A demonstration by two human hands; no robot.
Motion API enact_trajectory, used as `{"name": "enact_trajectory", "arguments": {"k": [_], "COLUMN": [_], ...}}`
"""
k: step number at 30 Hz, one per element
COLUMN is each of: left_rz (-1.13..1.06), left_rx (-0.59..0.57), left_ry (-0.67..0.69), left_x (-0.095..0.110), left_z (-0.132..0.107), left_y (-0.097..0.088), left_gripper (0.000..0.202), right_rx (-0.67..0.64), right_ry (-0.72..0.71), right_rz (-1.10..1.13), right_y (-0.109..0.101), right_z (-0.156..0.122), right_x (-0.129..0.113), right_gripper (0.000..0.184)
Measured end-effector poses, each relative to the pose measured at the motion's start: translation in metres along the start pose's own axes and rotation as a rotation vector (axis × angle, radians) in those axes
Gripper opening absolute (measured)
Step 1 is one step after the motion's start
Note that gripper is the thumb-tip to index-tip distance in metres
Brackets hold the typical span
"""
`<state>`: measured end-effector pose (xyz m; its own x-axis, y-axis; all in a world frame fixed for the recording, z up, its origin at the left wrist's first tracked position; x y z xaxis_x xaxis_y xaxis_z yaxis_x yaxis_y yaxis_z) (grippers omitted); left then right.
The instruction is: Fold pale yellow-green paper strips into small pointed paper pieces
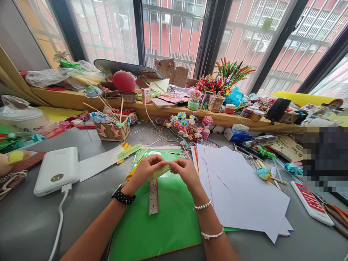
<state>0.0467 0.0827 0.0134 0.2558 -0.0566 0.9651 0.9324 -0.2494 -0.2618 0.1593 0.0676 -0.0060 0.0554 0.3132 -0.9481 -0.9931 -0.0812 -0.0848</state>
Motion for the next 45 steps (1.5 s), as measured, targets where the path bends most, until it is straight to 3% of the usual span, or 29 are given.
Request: {"name": "enact_trajectory", "arguments": {"k": [7, 16, 22, 32, 38, 45], "left_rz": [0.004, -0.144, -0.034, 0.036, -0.12, -0.379], "left_rx": [0.033, 0.192, 0.221, 0.234, 0.232, 0.144], "left_ry": [-0.005, -0.026, 0.074, 0.183, 0.103, -0.109], "left_x": [-0.001, -0.011, 0.001, 0.015, 0.006, -0.019], "left_z": [0.001, 0.0, -0.009, -0.015, -0.012, 0.0], "left_y": [-0.002, -0.015, -0.008, -0.007, -0.012, -0.009], "left_gripper": [0.025, 0.024, 0.022, 0.019, 0.02, 0.024], "right_rx": [-0.025, 0.015, 0.073, 0.078, 0.035, 0.038], "right_ry": [-0.004, -0.04, -0.057, 0.056, 0.065, -0.005], "right_rz": [-0.003, -0.003, -0.031, 0.091, 0.108, 0.032], "right_y": [0.003, 0.003, 0.003, 0.007, 0.009, 0.003], "right_z": [0.0, 0.001, 0.001, -0.001, -0.003, -0.001], "right_x": [0.0, -0.008, -0.005, 0.006, 0.0, -0.002], "right_gripper": [0.026, 0.026, 0.027, 0.033, 0.025, 0.022]}}
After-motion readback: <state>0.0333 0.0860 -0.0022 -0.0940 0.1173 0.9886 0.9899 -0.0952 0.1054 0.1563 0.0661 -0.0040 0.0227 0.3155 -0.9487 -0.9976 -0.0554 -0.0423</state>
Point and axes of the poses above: each hand's wrist, its own z-axis towards the middle knuckle, its own y-axis out of the palm, x = y × z, the point moved 10 cm from there along z, towards the middle knuckle, and after that the axes turned 14 degrees about -y, right-handed, at the moved point
